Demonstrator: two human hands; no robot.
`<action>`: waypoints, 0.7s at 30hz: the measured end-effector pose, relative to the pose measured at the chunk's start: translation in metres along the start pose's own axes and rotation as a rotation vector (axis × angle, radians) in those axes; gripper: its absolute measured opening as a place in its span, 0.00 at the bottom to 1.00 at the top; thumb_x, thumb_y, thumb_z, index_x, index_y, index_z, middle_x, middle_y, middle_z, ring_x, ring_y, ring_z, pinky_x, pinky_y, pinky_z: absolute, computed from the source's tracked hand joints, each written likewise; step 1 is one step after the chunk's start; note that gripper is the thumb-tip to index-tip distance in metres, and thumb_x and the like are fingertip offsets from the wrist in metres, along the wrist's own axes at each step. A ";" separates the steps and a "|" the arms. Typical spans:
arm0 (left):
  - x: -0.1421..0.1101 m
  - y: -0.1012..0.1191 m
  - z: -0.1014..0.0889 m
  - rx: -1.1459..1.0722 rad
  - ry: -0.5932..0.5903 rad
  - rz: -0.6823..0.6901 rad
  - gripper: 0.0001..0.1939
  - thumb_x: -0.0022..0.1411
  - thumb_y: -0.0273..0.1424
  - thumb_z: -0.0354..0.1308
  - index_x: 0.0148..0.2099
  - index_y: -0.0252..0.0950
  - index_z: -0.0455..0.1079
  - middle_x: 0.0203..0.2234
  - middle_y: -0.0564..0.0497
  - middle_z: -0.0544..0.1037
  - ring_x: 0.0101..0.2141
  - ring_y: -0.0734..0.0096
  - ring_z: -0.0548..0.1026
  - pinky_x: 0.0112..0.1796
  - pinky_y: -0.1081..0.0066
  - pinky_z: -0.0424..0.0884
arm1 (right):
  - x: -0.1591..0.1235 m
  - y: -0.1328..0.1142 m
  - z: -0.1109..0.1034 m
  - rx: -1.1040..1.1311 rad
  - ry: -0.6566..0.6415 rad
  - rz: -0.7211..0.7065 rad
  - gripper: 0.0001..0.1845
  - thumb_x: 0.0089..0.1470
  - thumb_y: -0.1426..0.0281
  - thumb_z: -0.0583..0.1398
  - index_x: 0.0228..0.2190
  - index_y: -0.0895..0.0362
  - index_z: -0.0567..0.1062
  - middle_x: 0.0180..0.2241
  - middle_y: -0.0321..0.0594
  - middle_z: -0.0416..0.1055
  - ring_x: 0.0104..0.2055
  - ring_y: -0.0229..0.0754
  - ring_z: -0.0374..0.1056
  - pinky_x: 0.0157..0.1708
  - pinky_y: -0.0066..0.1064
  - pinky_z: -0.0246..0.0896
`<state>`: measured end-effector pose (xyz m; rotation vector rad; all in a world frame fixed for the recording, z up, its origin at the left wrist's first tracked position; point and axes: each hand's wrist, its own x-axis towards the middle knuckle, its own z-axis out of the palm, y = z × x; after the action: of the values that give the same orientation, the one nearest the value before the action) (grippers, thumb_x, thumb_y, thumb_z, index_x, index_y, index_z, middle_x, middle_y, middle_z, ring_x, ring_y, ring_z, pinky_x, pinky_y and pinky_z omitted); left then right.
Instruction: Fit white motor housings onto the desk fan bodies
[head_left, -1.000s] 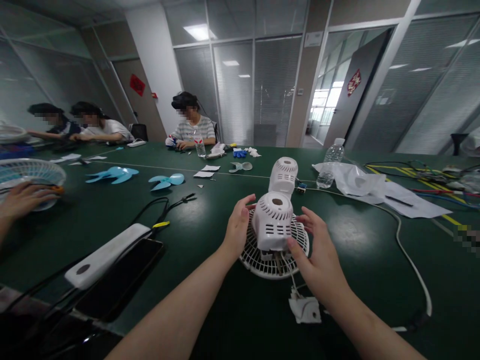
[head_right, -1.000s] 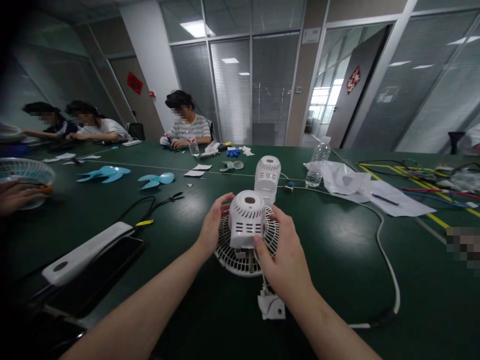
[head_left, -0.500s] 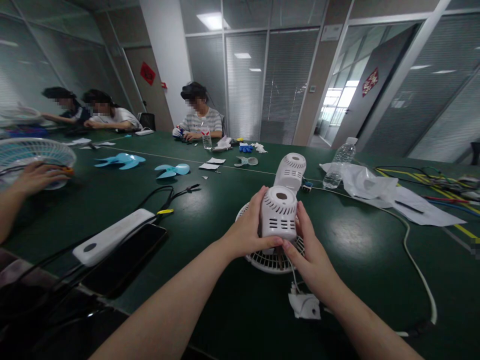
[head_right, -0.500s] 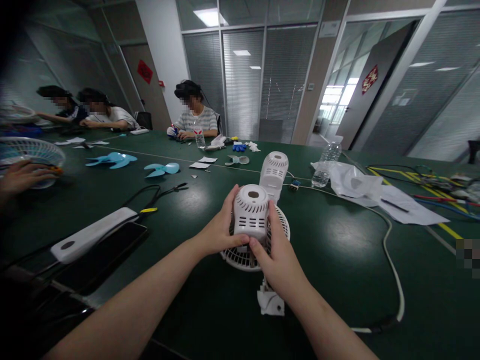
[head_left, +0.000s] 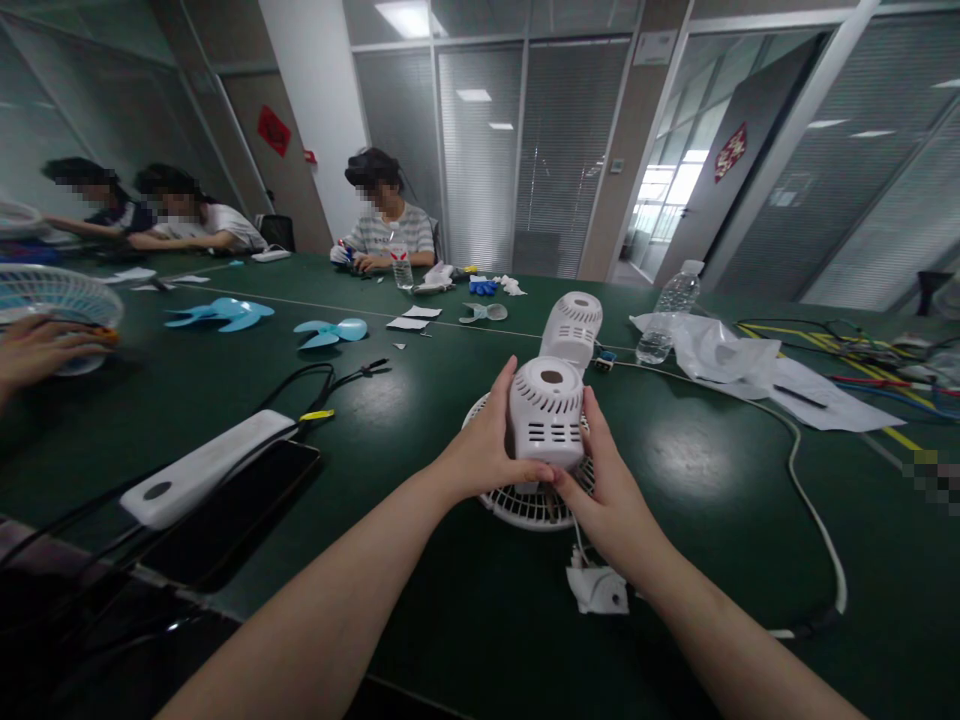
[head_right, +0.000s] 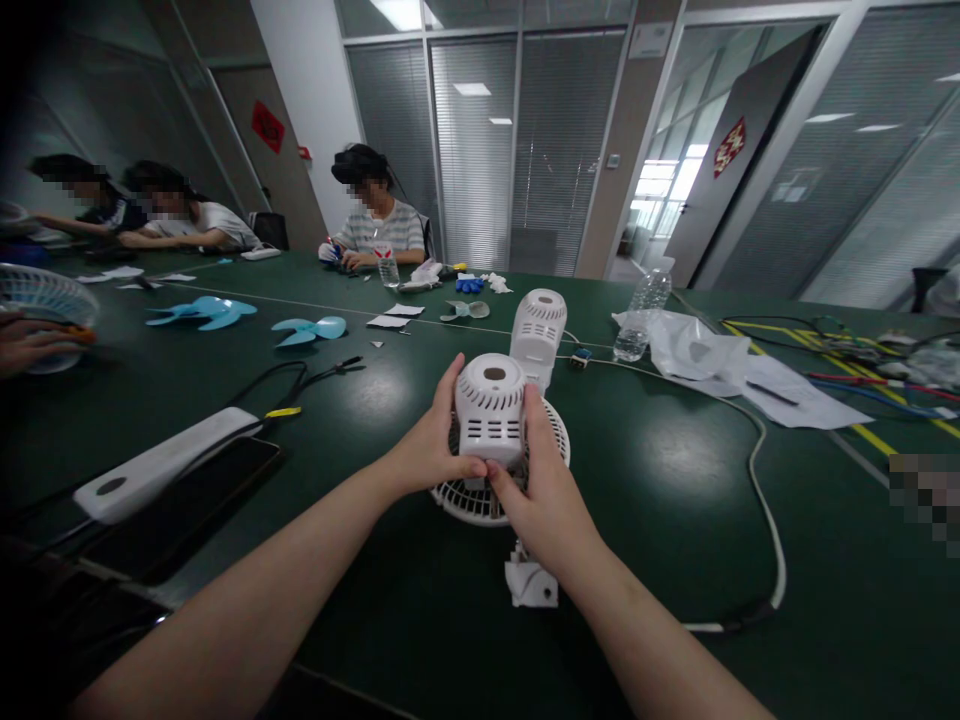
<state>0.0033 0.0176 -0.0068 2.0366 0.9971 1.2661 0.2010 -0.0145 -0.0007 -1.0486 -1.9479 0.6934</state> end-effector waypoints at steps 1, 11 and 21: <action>0.000 0.001 -0.001 0.020 0.005 0.007 0.68 0.43 0.43 0.73 0.71 0.39 0.28 0.67 0.35 0.50 0.64 0.40 0.54 0.62 0.43 0.50 | 0.000 0.000 0.000 -0.008 0.003 -0.001 0.47 0.59 0.60 0.58 0.67 0.44 0.34 0.70 0.42 0.40 0.69 0.53 0.45 0.64 0.57 0.45; 0.000 0.000 0.003 -0.018 0.061 -0.005 0.64 0.43 0.42 0.73 0.71 0.42 0.35 0.67 0.38 0.52 0.64 0.40 0.54 0.62 0.44 0.51 | -0.001 0.001 0.001 -0.011 0.027 -0.016 0.46 0.59 0.61 0.58 0.67 0.43 0.36 0.68 0.44 0.45 0.67 0.55 0.51 0.61 0.59 0.52; -0.001 -0.001 0.005 -0.018 0.080 0.003 0.61 0.46 0.44 0.71 0.71 0.40 0.35 0.66 0.38 0.55 0.63 0.42 0.56 0.62 0.47 0.54 | -0.002 0.000 0.002 -0.014 0.036 -0.009 0.45 0.59 0.61 0.58 0.67 0.43 0.37 0.68 0.44 0.46 0.66 0.55 0.52 0.60 0.56 0.56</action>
<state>0.0073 0.0171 -0.0105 1.9885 1.0150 1.3624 0.2000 -0.0163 -0.0024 -1.0537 -1.9278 0.6529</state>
